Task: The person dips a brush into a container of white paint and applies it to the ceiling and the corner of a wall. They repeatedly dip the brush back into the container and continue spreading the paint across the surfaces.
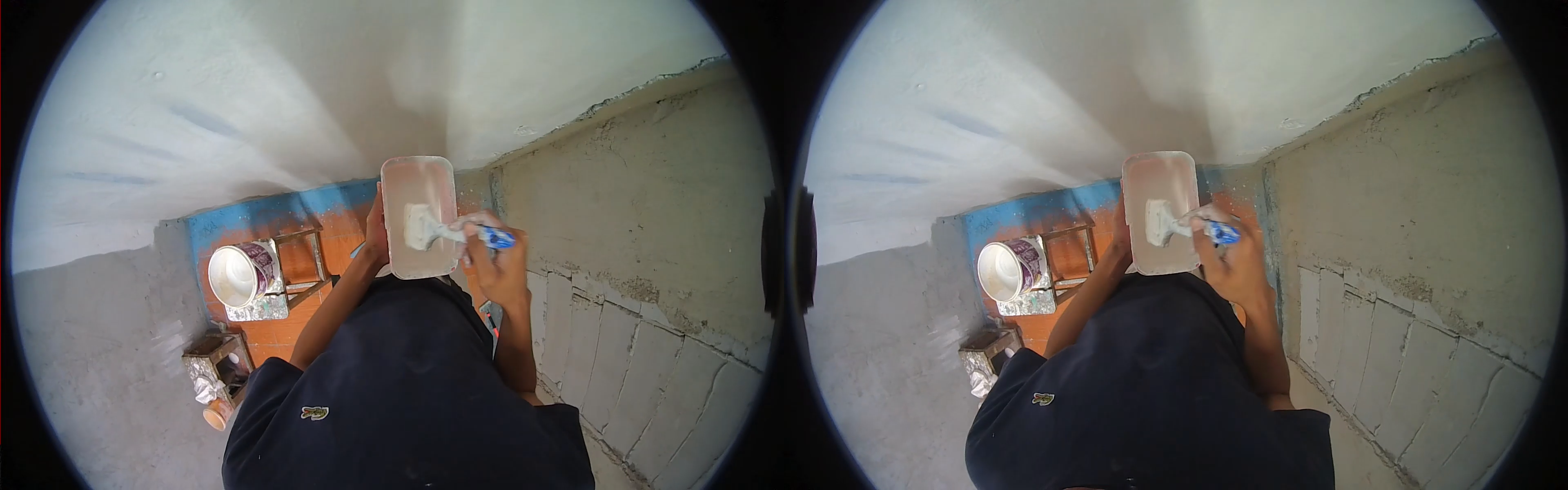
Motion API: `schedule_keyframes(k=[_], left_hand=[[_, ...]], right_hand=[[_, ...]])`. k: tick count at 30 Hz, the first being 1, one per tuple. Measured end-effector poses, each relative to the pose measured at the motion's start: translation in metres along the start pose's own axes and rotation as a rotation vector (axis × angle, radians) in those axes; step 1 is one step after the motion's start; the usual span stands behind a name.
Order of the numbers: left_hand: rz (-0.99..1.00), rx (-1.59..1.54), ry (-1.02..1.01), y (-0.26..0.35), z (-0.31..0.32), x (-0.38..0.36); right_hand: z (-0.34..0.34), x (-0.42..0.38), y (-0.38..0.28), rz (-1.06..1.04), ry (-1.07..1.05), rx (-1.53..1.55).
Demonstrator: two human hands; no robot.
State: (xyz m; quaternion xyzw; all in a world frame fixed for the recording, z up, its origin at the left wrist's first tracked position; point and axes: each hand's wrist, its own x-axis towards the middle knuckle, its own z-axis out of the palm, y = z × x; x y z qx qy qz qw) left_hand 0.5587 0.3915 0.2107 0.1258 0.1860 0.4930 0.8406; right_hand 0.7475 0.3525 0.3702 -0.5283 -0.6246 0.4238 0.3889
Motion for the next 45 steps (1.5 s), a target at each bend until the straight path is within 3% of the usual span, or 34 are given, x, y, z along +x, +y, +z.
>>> schedule_keyframes(k=[1,5,7,9,13,16,19,22,25,28,31,37,43,45], left_hand=[[-0.004,-0.043,-0.037,0.001,-0.006,0.001],[0.026,-0.179,-0.146,0.001,-0.015,0.005],[0.059,-0.057,-0.024,0.001,-0.006,0.006],[0.066,-0.03,0.02,0.003,-0.002,0.009],[0.026,-0.049,0.025,0.002,-0.007,0.005],[0.023,-0.015,-0.018,0.003,-0.002,0.008],[0.022,-0.046,-0.053,0.001,-0.001,0.013],[0.01,-0.075,0.0,0.0,0.0,0.017],[-0.006,-0.087,-0.001,0.0,-0.006,0.016],[0.002,0.0,0.036,0.0,-0.008,0.017],[0.036,0.048,0.074,0.0,0.0,0.017],[0.004,0.032,0.107,0.004,0.003,0.015],[0.029,-0.016,-0.005,0.002,-0.001,0.024],[0.029,-0.014,-0.01,-0.001,-0.004,0.023]], right_hand=[[-0.003,-0.001,-0.006,0.028,0.045,0.074],[-0.004,0.017,-0.003,-0.027,0.01,-0.106],[0.004,0.028,0.017,-0.034,-0.101,-0.293],[0.003,0.025,0.016,-0.077,-0.042,-0.309],[-0.011,0.021,-0.017,0.055,0.041,-0.028],[-0.012,0.027,-0.018,0.023,0.006,-0.115],[0.008,0.032,0.011,-0.174,-0.053,-0.305],[0.005,0.032,0.007,-0.113,-0.089,-0.236],[-0.014,0.035,-0.02,-0.026,0.006,-0.127],[-0.017,0.041,-0.018,0.003,-0.021,-0.216],[0.001,0.04,0.006,-0.171,-0.126,-0.459],[-0.012,0.039,-0.028,-0.034,-0.064,-0.203],[0.007,0.039,0.013,-0.271,-0.059,-0.425],[0.0,0.04,0.007,-0.2,-0.037,-0.329]])
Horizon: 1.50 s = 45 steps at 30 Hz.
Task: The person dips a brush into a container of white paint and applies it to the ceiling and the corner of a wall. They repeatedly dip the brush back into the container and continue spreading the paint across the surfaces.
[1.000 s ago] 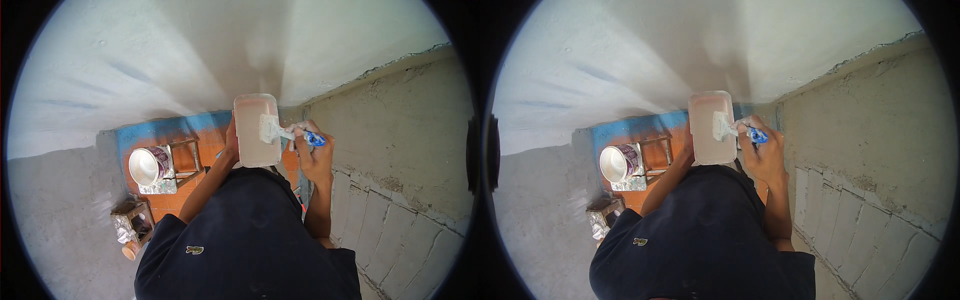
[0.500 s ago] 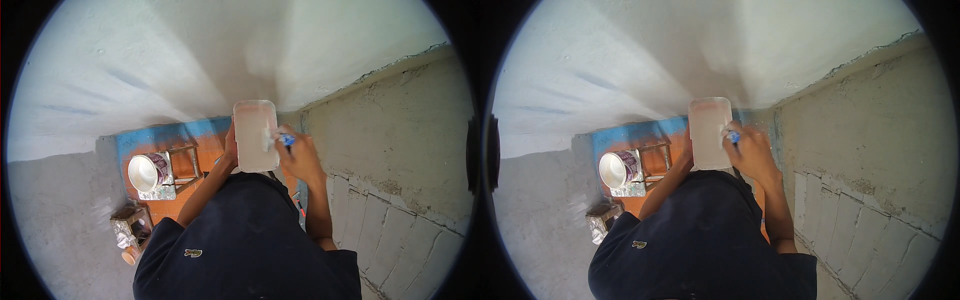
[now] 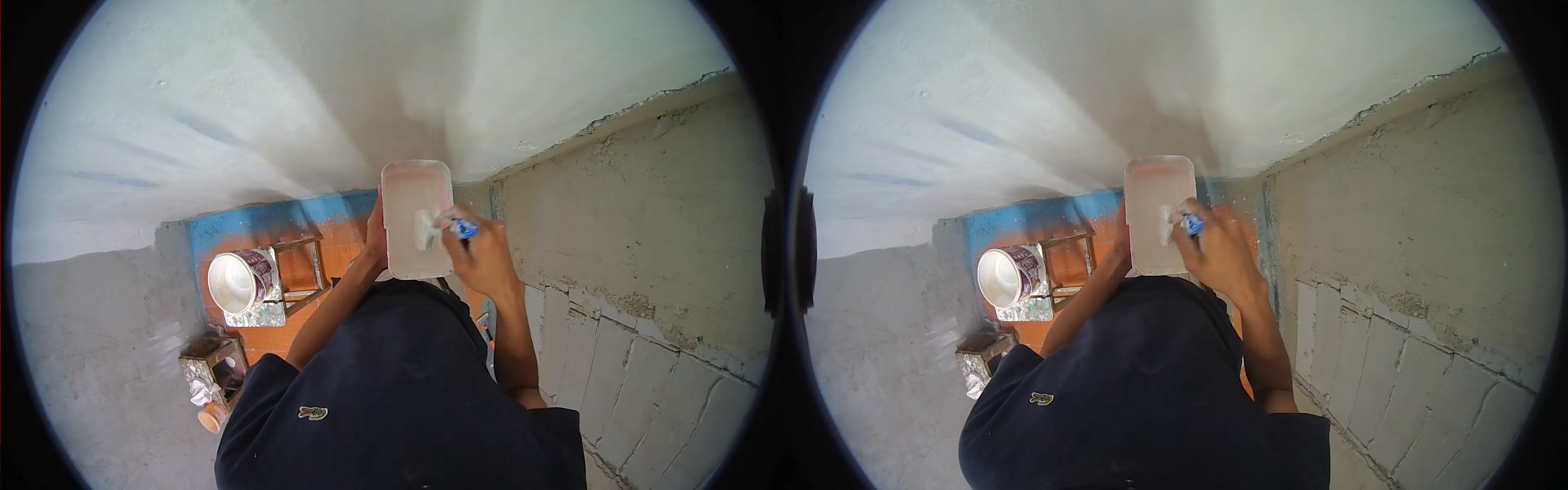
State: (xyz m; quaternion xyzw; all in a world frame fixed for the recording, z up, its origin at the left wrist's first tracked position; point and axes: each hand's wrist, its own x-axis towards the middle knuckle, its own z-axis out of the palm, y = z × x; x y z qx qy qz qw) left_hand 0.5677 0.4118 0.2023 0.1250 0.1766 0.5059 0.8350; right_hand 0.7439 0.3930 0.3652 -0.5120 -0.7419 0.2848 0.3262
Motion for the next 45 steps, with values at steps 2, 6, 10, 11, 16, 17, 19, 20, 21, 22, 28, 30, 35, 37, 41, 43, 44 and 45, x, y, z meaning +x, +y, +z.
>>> schedule_keyframes(k=[2,6,10,11,16,17,19,20,21,22,28,30,35,37,41,43,44,45], left_hand=[[-0.014,-0.014,0.021,-0.001,0.001,0.0],[-0.022,0.022,0.063,0.004,0.011,-0.003],[-0.031,-0.168,-0.108,0.0,-0.001,0.001],[-0.045,-0.217,-0.173,0.001,-0.003,0.0],[-0.04,-0.23,-0.173,0.008,0.007,-0.005],[-0.05,-0.261,-0.147,0.008,0.006,-0.004],[-0.06,-0.194,0.025,0.01,0.019,-0.004],[-0.058,-0.157,0.06,0.007,0.018,-0.005],[-0.057,-0.119,0.096,0.003,0.018,-0.006],[-0.045,-0.133,0.017,0.002,0.01,-0.003],[-0.068,-0.254,-0.347,0.006,0.007,0.001],[-0.077,-0.236,-0.277,0.003,0.008,0.001],[-0.018,0.009,-0.04,0.002,0.011,-0.006],[-0.044,-0.049,-0.095,0.002,0.003,-0.006],[-0.04,-0.082,-0.041,0.001,0.002,-0.006],[-0.055,-0.144,-0.146,0.002,-0.002,-0.01],[-0.062,-0.174,-0.206,0.003,-0.002,-0.009],[-0.048,-0.156,-0.182,0.003,-0.001,-0.008]], right_hand=[[-0.01,0.005,-0.01,0.071,0.012,0.068],[-0.004,0.003,0.001,0.035,-0.042,-0.063],[0.008,-0.003,0.003,-0.048,-0.085,0.054],[0.008,-0.004,0.001,-0.034,-0.043,0.053],[-0.003,-0.002,-0.004,0.135,-0.062,-0.093],[0.0,-0.003,-0.005,0.091,-0.061,-0.067],[0.008,-0.007,-0.01,0.01,-0.064,-0.017],[0.004,-0.009,-0.013,0.014,-0.033,0.019],[-0.002,-0.008,-0.019,0.012,-0.004,0.059],[-0.005,-0.006,-0.023,0.007,0.027,0.101],[0.005,-0.011,-0.006,0.063,-0.096,-0.013],[-0.003,-0.012,-0.015,0.124,-0.087,0.116],[-0.014,-0.006,-0.015,0.213,-0.007,0.216],[-0.005,-0.005,-0.004,0.199,-0.032,0.116],[0.005,-0.014,0.005,0.037,0.036,0.065],[-0.005,-0.016,-0.004,0.11,0.1,0.312],[-0.005,-0.013,-0.003,0.12,0.093,0.297],[-0.004,-0.011,-0.003,0.13,0.09,0.282]])
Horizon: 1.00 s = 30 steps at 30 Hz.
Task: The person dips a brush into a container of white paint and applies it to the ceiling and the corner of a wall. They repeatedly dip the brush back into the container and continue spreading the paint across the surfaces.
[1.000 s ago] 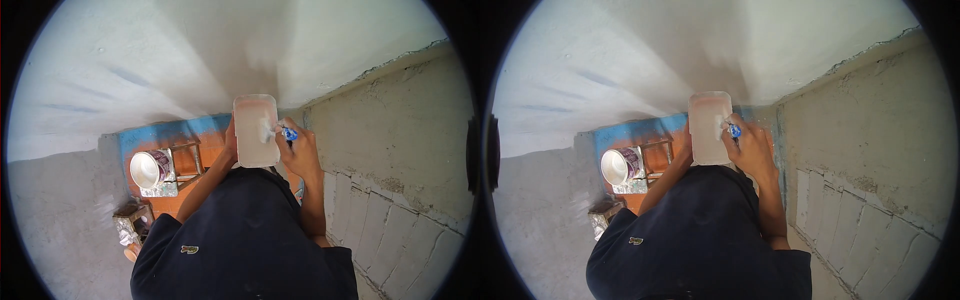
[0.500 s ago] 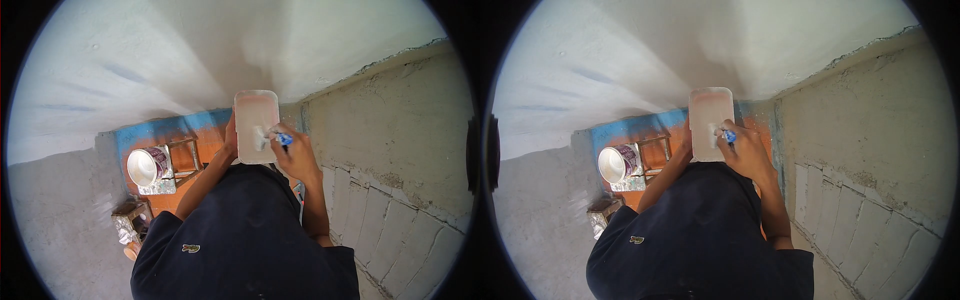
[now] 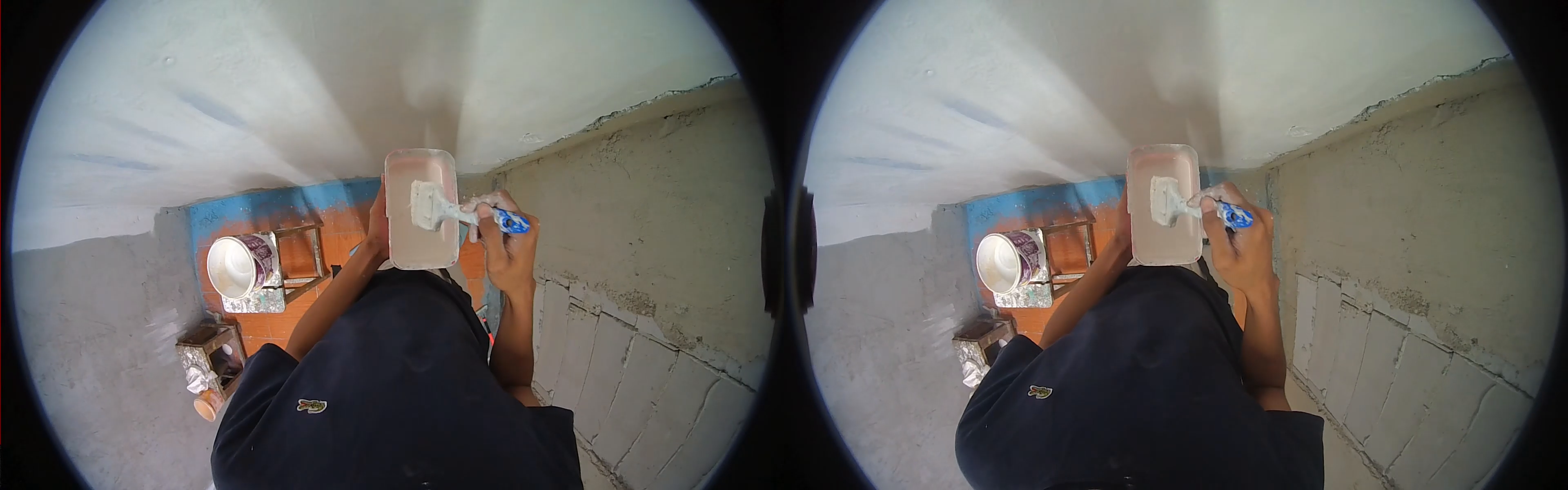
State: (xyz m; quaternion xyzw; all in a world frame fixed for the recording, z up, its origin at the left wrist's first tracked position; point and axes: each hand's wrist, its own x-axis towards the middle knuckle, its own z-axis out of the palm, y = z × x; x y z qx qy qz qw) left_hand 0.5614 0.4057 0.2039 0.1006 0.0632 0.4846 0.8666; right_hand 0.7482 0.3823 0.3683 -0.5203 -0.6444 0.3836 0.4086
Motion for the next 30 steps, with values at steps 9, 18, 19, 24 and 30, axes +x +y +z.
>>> schedule_keyframes(k=[9,18,19,24,30], left_hand=[[0.026,0.114,0.144,-0.001,0.007,-0.011],[-0.002,0.062,0.25,-0.001,-0.007,-0.016],[0.001,0.073,0.236,0.001,-0.008,-0.017],[-0.043,0.087,0.227,0.005,-0.003,-0.016],[-0.083,0.094,0.182,0.004,-0.005,-0.01]], right_hand=[[0.014,-0.01,-0.002,-0.022,-0.012,-0.007],[0.019,-0.02,0.034,0.082,-0.022,0.118],[0.016,-0.024,0.035,0.132,-0.008,0.239],[0.013,-0.032,0.063,0.236,0.017,0.454],[0.002,-0.041,0.066,0.258,-0.097,0.479]])
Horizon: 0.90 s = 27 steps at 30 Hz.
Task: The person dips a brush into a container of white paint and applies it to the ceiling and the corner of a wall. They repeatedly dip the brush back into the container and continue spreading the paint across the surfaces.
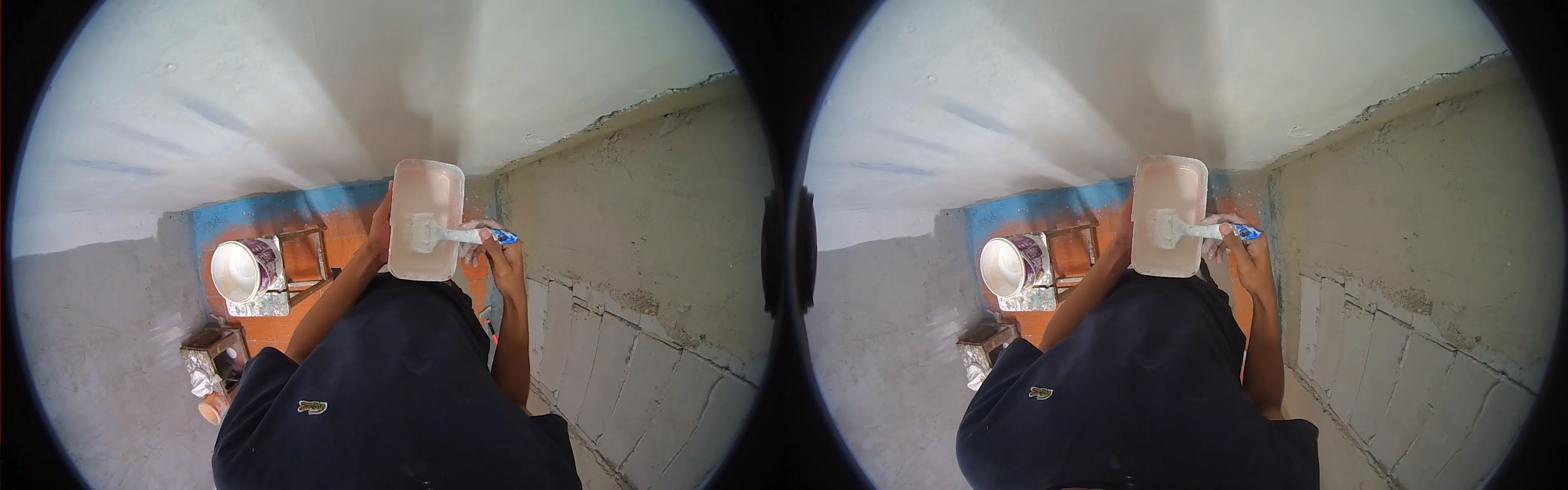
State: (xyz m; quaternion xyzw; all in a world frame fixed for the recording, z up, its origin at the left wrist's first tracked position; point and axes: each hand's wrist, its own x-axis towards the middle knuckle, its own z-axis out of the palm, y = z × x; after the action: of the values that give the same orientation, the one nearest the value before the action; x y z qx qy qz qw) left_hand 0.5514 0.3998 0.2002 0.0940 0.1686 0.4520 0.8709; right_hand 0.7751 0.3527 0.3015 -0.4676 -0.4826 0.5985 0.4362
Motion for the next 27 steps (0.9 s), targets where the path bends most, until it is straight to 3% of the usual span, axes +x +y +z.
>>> schedule_keyframes(k=[5,11,15,20,27], left_hand=[[-0.06,0.043,0.038,0.001,0.006,0.002],[-0.107,-0.018,-0.082,0.0,0.013,0.002],[-0.049,0.076,-0.065,-0.008,-0.005,0.008],[-0.067,-0.09,-0.041,-0.012,-0.002,0.009],[-0.037,-0.04,-0.008,-0.018,-0.007,0.016]], right_hand=[[-0.003,-0.003,-0.016,0.057,-0.099,-0.069],[-0.008,0.001,-0.015,0.068,-0.153,0.011],[-0.001,0.001,-0.016,0.029,-0.121,0.066],[0.014,-0.006,-0.017,0.0,-0.032,0.095],[0.026,-0.014,-0.011,-0.027,0.083,0.193]])
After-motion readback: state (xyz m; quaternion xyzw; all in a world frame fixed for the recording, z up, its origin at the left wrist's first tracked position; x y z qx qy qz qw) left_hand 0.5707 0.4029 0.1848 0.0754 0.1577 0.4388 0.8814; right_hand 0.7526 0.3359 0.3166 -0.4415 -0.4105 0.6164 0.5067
